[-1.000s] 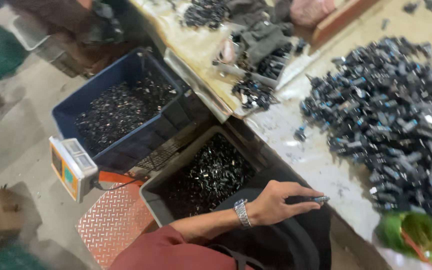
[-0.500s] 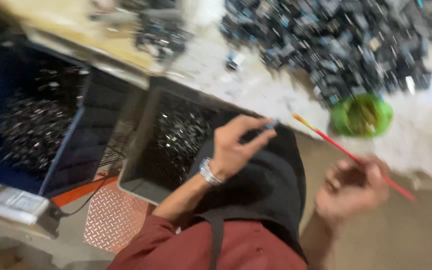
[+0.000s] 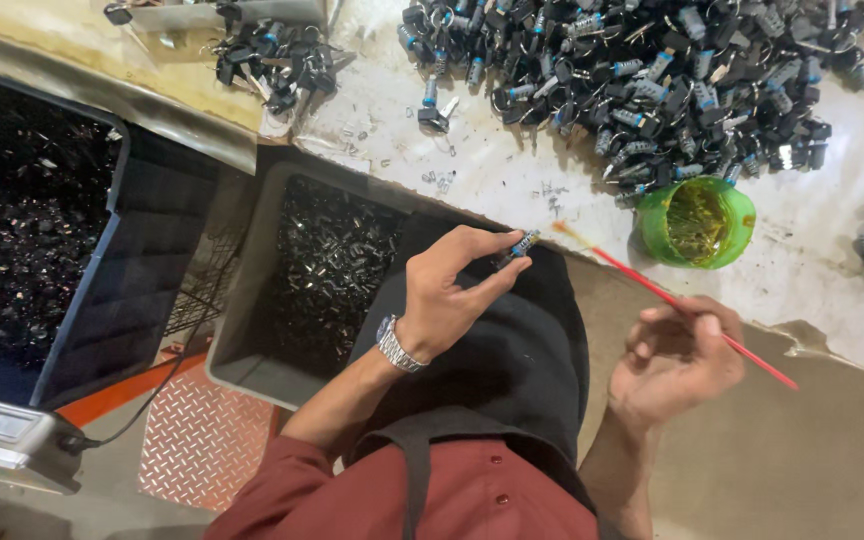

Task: The person stands at a workbench covered with piles of small black electrical components and applies a liquid from a green cup to each component using a red-handled brush, handling the parts one at a time and placing finished pieces aside.

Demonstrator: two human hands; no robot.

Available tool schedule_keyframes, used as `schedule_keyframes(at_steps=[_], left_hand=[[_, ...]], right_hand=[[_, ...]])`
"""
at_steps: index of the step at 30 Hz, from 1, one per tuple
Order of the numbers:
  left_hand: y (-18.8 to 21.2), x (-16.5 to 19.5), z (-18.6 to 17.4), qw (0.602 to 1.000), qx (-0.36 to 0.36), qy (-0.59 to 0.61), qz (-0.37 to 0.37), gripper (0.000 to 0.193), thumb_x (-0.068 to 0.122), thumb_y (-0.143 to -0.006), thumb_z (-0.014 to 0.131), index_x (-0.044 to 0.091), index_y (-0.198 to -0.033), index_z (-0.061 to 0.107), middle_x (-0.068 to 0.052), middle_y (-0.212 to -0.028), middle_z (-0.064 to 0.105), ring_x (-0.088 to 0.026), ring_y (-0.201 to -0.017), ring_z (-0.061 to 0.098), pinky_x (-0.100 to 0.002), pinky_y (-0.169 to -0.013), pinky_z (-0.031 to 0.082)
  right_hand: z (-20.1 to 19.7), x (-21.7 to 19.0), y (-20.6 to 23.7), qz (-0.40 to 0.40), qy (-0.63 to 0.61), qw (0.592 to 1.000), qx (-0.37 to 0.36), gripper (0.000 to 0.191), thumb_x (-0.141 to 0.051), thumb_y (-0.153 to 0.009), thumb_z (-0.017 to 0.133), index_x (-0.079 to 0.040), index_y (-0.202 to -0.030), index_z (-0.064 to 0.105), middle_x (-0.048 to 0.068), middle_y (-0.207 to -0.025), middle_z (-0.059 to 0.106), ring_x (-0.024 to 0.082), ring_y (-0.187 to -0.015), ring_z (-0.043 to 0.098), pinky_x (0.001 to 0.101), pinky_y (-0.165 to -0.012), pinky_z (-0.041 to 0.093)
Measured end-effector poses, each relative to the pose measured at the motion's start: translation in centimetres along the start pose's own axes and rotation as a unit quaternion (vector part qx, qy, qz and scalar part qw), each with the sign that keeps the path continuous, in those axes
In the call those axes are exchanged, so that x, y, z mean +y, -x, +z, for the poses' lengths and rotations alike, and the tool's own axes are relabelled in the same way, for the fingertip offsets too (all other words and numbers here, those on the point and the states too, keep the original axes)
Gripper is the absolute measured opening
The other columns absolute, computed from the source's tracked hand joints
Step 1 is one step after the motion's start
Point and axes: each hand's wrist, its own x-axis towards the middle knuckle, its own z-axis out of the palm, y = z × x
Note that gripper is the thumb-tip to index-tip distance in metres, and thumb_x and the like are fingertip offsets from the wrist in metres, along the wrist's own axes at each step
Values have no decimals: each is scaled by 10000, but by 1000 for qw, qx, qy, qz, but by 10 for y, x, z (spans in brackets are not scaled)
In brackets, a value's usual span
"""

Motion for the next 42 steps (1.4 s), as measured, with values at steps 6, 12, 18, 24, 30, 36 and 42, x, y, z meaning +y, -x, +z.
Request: schedule_keyframes(at_steps=[6,12,18,24,30,36,42], left_hand=[[0,0,2,1000,-19,-5,4,337,45,-863,859,58,-1174,730,-70,-1043,751,-179,-938,747,-280,-848,600],[1,4,-9,999,-8,-34,23,310,59,-859,871,69,-1136,732,-64,-1049,742,-182,-940,735,-285,-844,598],[13,-13,-29,959,158,-233,7,371,3,-850,766,18,-1204,654,-165,-1241,656,-328,-1218,563,-428,-1089,422],[-17,-28,-24,974,52,-219,38,233,61,-974,736,74,-1202,689,-51,-1226,707,-243,-1219,604,-424,-1125,441],[-97,-67,-28,878,50,-475,35,300,371,-959,756,103,-1092,757,-61,-1020,684,-279,-1003,575,-463,-923,389],[-103,-68,-26,885,1,-463,44,186,286,-923,725,115,-993,753,-67,-1051,684,-285,-1039,575,-456,-913,393],[-79,-64,-35,975,92,-199,37,170,161,-1046,636,35,-1159,651,-124,-1179,645,-290,-1117,595,-433,-993,465]], right_hand=[[-6,3,4,3,11,1000,13,250,-286,-1056,564,-48,-998,615,118,-727,616,161,-452,468,270,-408,360],[-36,5,-27,-96,-32,992,78,348,-340,-1109,550,-1,-1055,605,114,-783,592,153,-554,468,250,-456,307],[-34,6,-45,-109,160,981,-22,308,-289,-1184,550,12,-1118,569,113,-884,670,102,-609,515,210,-542,355],[-20,-8,-30,-106,267,958,-6,272,-66,-1041,710,17,-1230,533,31,-867,574,67,-705,520,191,-604,393],[13,-1,6,-69,416,895,-147,140,-76,-979,792,-91,-1109,743,12,-944,652,83,-761,590,244,-669,477],[50,9,1,-155,461,840,-240,274,-143,-921,796,-133,-1189,743,68,-1132,668,197,-709,637,329,-646,532],[63,11,-11,-256,578,731,-257,427,-312,-962,756,-131,-1344,695,82,-1235,625,270,-837,697,409,-660,561]])
